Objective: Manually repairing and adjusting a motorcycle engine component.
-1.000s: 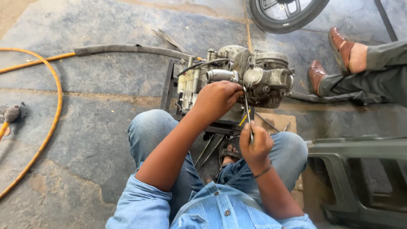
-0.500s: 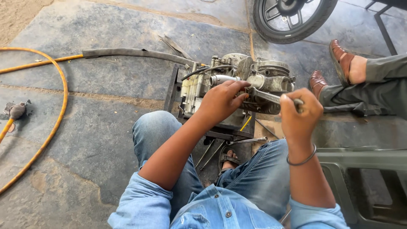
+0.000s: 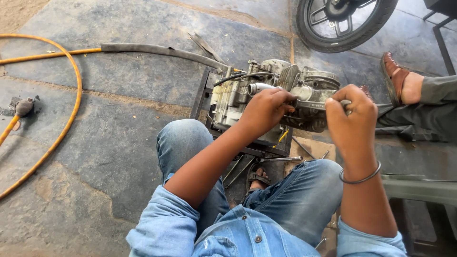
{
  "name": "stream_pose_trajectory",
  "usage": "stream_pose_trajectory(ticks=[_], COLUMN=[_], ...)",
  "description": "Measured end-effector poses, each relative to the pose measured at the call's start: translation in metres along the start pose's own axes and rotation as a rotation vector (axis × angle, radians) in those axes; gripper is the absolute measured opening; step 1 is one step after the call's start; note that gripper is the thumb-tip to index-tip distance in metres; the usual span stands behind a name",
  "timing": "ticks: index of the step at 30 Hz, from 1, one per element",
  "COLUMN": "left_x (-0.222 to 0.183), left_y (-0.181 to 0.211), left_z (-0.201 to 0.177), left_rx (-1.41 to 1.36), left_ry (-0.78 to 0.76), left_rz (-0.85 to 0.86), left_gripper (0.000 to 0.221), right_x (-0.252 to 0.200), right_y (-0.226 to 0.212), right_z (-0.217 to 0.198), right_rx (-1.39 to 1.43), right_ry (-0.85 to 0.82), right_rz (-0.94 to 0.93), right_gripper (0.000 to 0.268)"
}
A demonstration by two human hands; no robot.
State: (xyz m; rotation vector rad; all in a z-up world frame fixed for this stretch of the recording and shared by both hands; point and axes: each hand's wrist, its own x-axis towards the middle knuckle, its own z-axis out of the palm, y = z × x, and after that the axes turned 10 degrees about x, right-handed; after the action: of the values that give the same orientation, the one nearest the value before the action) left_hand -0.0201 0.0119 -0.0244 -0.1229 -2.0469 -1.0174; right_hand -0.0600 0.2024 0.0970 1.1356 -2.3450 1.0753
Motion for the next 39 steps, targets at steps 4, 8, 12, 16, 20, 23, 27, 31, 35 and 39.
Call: stream_pose_trajectory(ticks=[4,8,12,16,20,23,27,31,35,39], left_x=[0.007,0.004,-0.005,-0.008,-0.006,-0.001,0.004,0.001,0.002,0.000], left_y=[-0.005,-0.002,0.006,0.004,0.010,0.009,0.001,-0.001,0.003,0.001], left_z=[-0.004,-0.008,-0.013,-0.009,-0.008,-0.008,-0.013,-0.013,-0.018,-0.013], left_rx=[0.060,0.049,0.122,0.091,0.039,0.078,-0.028,-0.023,-0.006,0.012], left_ry=[-0.076,-0.044,-0.018,0.051,0.045,0.097,0.029,-0.023,-0.061,-0.040], left_rz=[0.118,0.190,0.204,0.224,0.204,0.192,-0.023,-0.010,-0.022,-0.024], left_gripper=[0.021,0.022,0.025,0.028,0.012,0.016,0.019,0.020,0.020,0.021], right_x=[-0.040,-0.101,-0.130,-0.121,-0.091,-0.057,-0.003,0.036,0.051,0.056], right_y=[-0.010,-0.010,0.005,0.002,0.001,0.010,0.017,0.014,0.056,0.068], right_z=[0.016,0.053,0.082,0.061,0.025,0.008,0.008,0.025,0.038,0.041], right_rx=[0.013,0.011,0.019,-0.004,0.315,0.389,0.522,0.439,0.222,0.069], right_ry=[0.107,0.248,0.331,0.380,0.515,0.552,0.390,0.281,0.234,0.190], right_rz=[0.054,0.069,0.021,-0.102,-0.052,-0.026,-0.012,0.064,-0.015,-0.090], right_gripper=[0.014,0.015,0.009,0.007,0.017,0.013,0.009,0.010,0.010,0.012])
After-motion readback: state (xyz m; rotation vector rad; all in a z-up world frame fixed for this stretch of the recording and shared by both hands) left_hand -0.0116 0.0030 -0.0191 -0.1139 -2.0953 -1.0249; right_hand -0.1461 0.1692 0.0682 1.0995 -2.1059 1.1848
